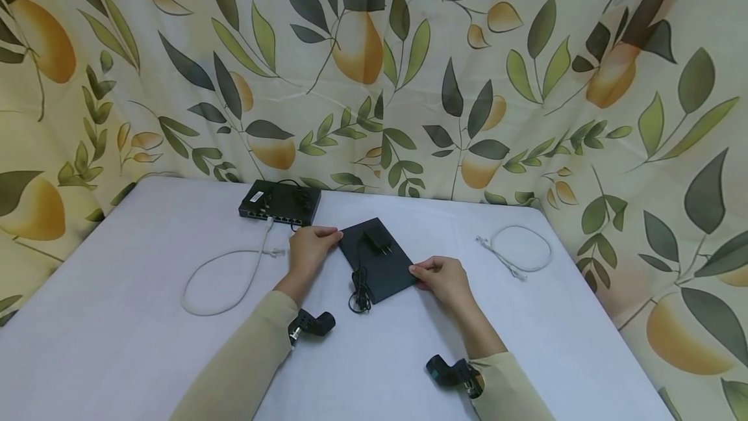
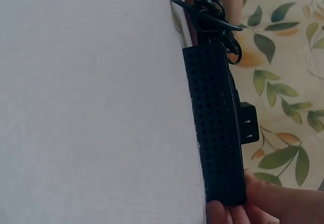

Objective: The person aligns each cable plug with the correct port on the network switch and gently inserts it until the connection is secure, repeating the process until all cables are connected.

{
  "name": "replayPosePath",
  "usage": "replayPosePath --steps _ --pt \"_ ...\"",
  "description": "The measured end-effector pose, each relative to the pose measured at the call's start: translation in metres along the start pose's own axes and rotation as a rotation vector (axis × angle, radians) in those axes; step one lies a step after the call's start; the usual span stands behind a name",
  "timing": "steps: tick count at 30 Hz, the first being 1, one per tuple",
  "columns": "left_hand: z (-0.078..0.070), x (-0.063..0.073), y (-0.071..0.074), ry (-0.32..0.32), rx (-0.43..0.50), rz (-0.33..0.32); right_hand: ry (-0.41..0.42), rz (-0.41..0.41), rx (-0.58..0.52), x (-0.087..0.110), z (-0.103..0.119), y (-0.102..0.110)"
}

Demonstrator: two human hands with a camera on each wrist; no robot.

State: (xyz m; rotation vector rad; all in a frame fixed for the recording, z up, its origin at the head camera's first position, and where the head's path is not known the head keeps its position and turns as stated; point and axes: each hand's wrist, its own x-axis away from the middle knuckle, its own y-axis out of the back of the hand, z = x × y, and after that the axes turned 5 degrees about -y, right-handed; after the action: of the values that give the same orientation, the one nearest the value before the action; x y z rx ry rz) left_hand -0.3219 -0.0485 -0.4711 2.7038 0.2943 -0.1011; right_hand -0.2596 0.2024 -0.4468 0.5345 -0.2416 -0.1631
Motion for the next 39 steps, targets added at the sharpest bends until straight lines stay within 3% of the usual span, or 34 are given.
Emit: replayPosePath --steps 9,19,23,27,32,39 --pt "-0.005 0.011 -0.007 -0.039 0.009 -0.021 -0.024 0.025 0.040 0.003 0.003 0.003" --pt "-0.003 0.001 -0.009 -0.034 0.018 0.009 -0.092 0.180 -0.072 0.005 0.007 0.000" --pt "-0.003 -0.004 -0.009 -0.023 0.007 0.017 -0.098 0.199 -0.077 0.006 0.008 -0.002" --pt "-0.004 -0.008 -0.010 -0.025 -0.002 0.037 -0.098 0.236 -0.076 0.007 0.009 -0.007" --pt "-0.005 -0.012 -0.011 -0.001 0.058 0.096 -0.089 0.275 -0.104 0.010 0.010 -0.013" --pt "-0.008 -0.017 -0.010 0.049 0.116 0.169 -0.088 0.255 -0.127 0.013 0.011 -0.016"
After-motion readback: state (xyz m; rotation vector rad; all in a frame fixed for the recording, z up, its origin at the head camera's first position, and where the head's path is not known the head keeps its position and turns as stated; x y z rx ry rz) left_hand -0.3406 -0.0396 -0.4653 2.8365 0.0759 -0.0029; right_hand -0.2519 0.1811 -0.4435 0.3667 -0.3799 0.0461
